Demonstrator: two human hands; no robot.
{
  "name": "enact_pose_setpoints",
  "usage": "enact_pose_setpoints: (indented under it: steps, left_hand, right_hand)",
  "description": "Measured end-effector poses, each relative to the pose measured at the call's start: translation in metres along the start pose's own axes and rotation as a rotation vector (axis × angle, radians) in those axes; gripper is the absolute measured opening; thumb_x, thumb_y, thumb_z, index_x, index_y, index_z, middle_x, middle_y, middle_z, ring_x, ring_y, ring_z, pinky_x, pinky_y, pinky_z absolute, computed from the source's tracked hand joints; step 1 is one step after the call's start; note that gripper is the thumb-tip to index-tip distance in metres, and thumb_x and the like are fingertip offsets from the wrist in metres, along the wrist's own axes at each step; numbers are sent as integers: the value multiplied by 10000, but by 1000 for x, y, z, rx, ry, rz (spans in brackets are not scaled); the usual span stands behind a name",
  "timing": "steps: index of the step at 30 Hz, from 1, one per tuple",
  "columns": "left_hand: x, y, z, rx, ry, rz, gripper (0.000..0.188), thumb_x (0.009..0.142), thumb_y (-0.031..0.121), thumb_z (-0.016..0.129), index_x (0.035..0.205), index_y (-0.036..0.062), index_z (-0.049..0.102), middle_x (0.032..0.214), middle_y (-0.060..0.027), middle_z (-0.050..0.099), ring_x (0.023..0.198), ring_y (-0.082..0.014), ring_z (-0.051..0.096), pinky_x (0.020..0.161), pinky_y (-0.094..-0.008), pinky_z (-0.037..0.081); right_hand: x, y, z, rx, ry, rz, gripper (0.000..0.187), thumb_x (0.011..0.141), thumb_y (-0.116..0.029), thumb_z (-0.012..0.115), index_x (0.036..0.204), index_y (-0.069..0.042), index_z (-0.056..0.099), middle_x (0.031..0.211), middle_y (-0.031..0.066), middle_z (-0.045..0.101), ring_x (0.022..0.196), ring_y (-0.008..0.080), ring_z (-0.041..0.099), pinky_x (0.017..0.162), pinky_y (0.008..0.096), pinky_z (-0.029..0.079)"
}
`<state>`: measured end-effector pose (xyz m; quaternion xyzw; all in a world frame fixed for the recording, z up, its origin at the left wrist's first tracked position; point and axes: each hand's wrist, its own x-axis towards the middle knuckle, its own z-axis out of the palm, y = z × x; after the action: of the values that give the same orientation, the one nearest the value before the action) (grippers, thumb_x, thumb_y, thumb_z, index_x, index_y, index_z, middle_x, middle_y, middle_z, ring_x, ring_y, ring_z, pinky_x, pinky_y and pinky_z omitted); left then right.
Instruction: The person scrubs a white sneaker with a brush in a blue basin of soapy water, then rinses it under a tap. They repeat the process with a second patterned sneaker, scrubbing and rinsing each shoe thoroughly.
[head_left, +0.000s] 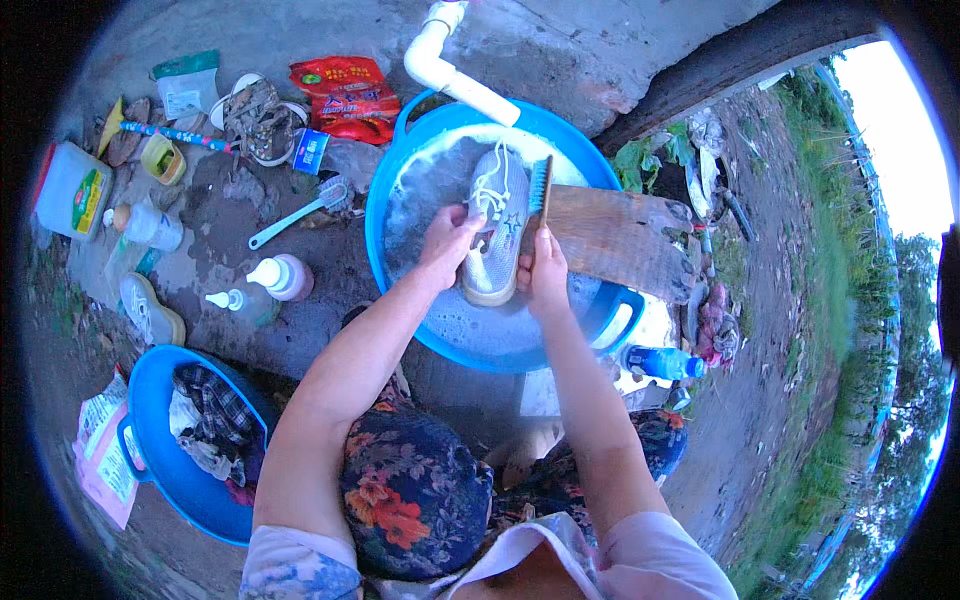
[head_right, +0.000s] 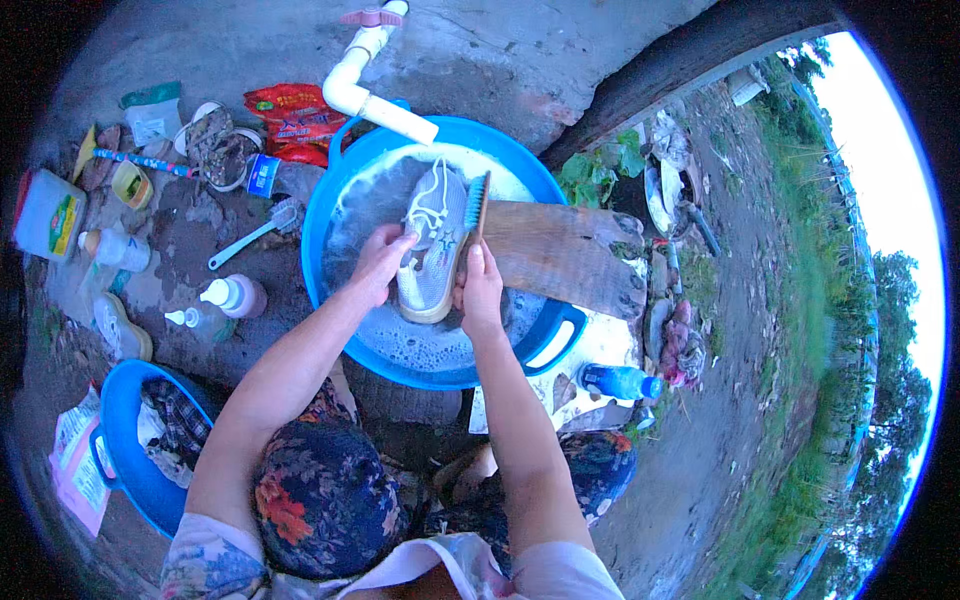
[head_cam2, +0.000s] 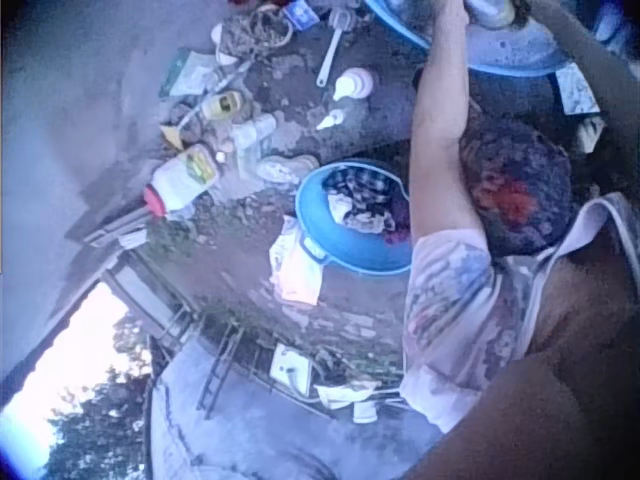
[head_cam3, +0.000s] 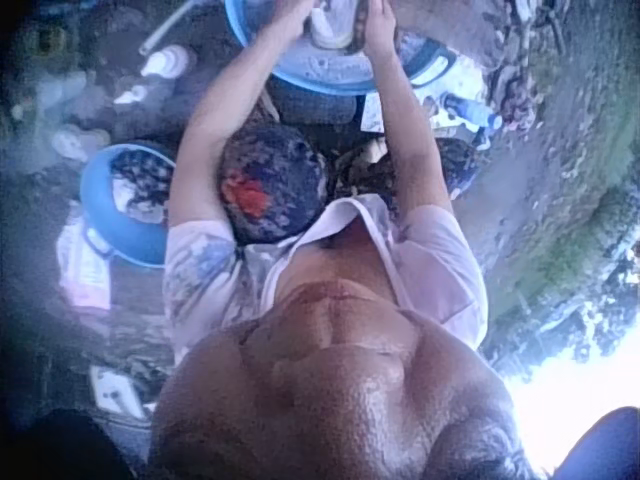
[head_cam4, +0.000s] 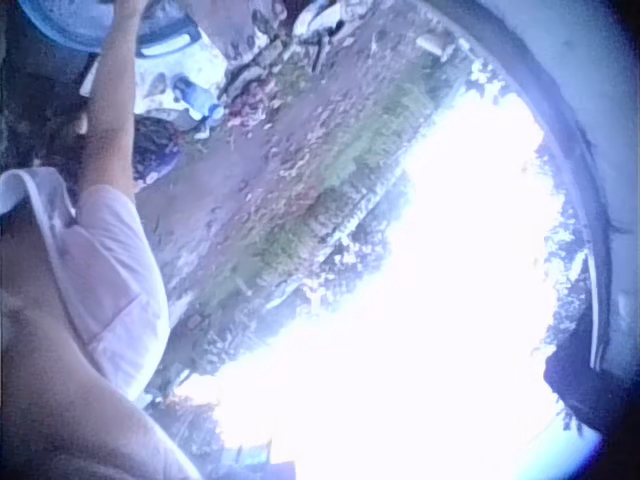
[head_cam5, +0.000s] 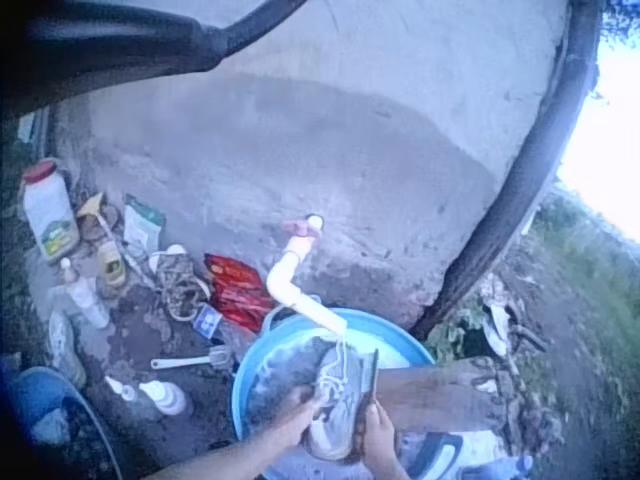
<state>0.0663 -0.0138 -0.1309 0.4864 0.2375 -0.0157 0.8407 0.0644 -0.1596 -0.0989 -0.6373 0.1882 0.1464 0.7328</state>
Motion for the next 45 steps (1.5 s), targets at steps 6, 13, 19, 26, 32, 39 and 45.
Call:
enact_pose_setpoints:
  steps: [6, 13, 19, 26, 32, 39, 45]
  left_hand:
    - [-13, 6, 7, -8, -280, -157, 493, 890, 366, 551, 1271, 64, 471, 1167, -94, 562, 1043, -182, 542, 890, -332, 430]
    - [-18, 4, 13, -55, -153, -47, 586, 856, 209, 607, 1373, 115, 346, 1242, -126, 519, 1074, -217, 543, 914, -363, 445]
    - [-16, 37, -16, 1190, 395, 677, 776, 713, 189, 717, 1353, 61, 297, 1010, -189, 556, 948, -365, 533, 818, -460, 435]
    - [-9, -3, 0, 1526, 148, 473, 734, 746, 308, 692, 1366, 328, 299, 1377, -228, 244, 1227, -482, 294, 916, -657, 293]
    - [-10, -4, 10, 1710, 64, 258, 776, 802, 242, 629, 1398, 444, 176, 1428, -232, 202, 1250, -471, 295, 922, -640, 301]
    - [-5, 34, 21, 1632, 88, 26, 858, 747, 352, 665, 1425, 387, 140, 1379, -203, 326, 1241, -402, 341, 980, -586, 267]
    - [-56, 65, 27, 1741, 109, 462, 941, 676, 294, 719, 1433, 178, 172, 1318, -163, 415, 1189, -371, 392, 942, -529, 305]
  right_hand:
    - [-8, -16, -24, 339, -187, 281, 319, 930, -520, 392, 1021, -226, 479, 596, -55, 411, 468, 69, 345, 440, 232, 275]
    - [-4, -20, -28, 278, -238, 404, 217, 888, -376, 574, 903, -189, 464, 569, -44, 387, 428, 72, 337, 390, 236, 266]
    - [-55, -77, -44, -60, -160, 150, 215, 877, -212, 600, 1059, -135, 515, 596, -55, 394, 431, 59, 337, 377, 220, 253]
    - [-56, -116, -127, -267, 37, -223, 410, 871, -174, 600, 1235, -30, 480, 593, -54, 408, 418, 44, 363, 369, 205, 263]
    - [-49, -115, -148, -227, 99, -154, 381, 873, -179, 593, 1202, -23, 481, 612, -45, 401, 457, 46, 362, 399, 201, 263]
    - [-43, -120, -178, -329, 230, -341, 342, 835, -167, 630, 1131, -26, 530, 628, -36, 448, 475, 45, 385, 407, 208, 285]
    - [-53, -111, -211, -367, 373, -418, 342, 788, -182, 669, 1047, 15, 561, 704, 16, 526, 583, 89, 460, 504, 251, 372]
